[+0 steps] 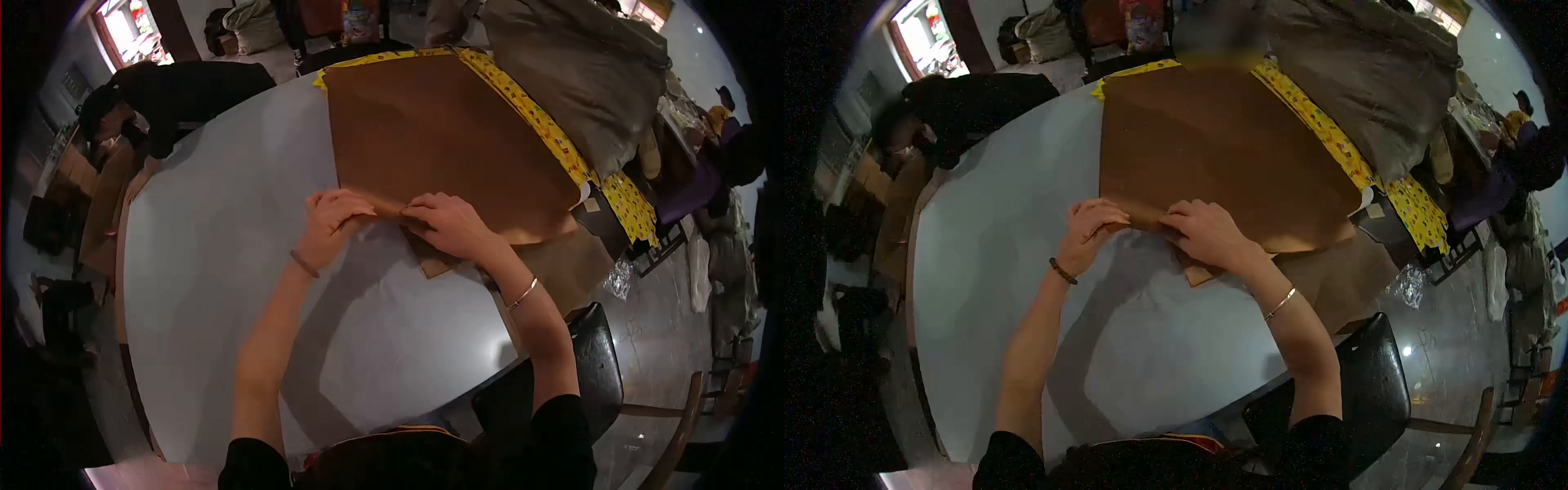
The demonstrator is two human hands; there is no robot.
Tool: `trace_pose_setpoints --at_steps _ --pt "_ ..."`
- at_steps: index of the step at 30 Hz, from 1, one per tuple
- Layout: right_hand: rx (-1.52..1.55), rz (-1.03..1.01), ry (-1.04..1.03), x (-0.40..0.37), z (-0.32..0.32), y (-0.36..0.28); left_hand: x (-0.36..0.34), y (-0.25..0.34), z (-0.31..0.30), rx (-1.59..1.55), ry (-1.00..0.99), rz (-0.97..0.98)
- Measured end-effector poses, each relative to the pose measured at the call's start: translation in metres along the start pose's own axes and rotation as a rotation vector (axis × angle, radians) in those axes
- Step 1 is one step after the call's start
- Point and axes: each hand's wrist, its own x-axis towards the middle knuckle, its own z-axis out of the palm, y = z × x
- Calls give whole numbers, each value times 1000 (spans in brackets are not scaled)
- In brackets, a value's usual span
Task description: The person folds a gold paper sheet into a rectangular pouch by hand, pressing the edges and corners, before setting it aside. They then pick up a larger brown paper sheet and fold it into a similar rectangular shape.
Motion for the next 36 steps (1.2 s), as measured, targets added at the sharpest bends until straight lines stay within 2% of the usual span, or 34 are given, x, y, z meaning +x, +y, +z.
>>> trace_pose_setpoints --at_steps 2,4,5,7,11,13,14,16,17,19,21,23,24,26,28,29,31,32,34,35,36 --pt "1 3 -64 5 1 -13 -4 0 -8 55 -11 27" --pt "74 140 -177 9 2 -28 -8 -2 -16 24 1 9" --pt "156 97 -42 8 10 -29 -10 -1 -21 31 9 5" --pt "173 109 -56 11 14 -37 -14 1 -29 12 -2 -70" --pt "170 138 -137 20 22 -55 -29 -3 -39 -48 37 -66" --pt "215 109 -164 29 26 -69 -43 5 -44 -151 390 -144" --pt "261 92 -187 34 28 -77 -59 -4 -50 -146 365 -245" --pt "315 48 -127 48 54 -87 -95 -7 -53 -324 546 -513" --pt "449 51 -118 58 59 -99 -120 -12 -56 -270 572 -531" --pt "606 97 -142 84 76 -125 -170 15 -58 -315 512 -721" --pt "690 225 -209 118 89 -159 -196 77 -47 -491 535 -855" --pt "896 363 -220 143 87 -209 -238 112 -18 -705 578 -748" --pt "1042 419 -195 152 83 -234 -252 125 -9 -608 583 -679" --pt "1178 395 -104 178 93 -273 -296 142 -4 -505 587 -610" --pt "1441 352 -13 195 82 -310 -343 148 -6 -346 453 -710" --pt "1549 288 -6 203 70 -324 -337 161 -10 -341 457 -710" --pt "1699 194 25 213 38 -352 -327 193 -10 -615 744 -942" --pt "1739 162 47 216 17 -366 -341 184 -7 -612 765 -944" --pt "1748 122 189 235 -4 -388 -378 156 1 -336 780 -1094" --pt "1787 68 198 234 -20 -395 -379 160 -8 -334 801 -1104" --pt "1827 15 206 232 -37 -395 -367 158 -24 -466 869 -955"
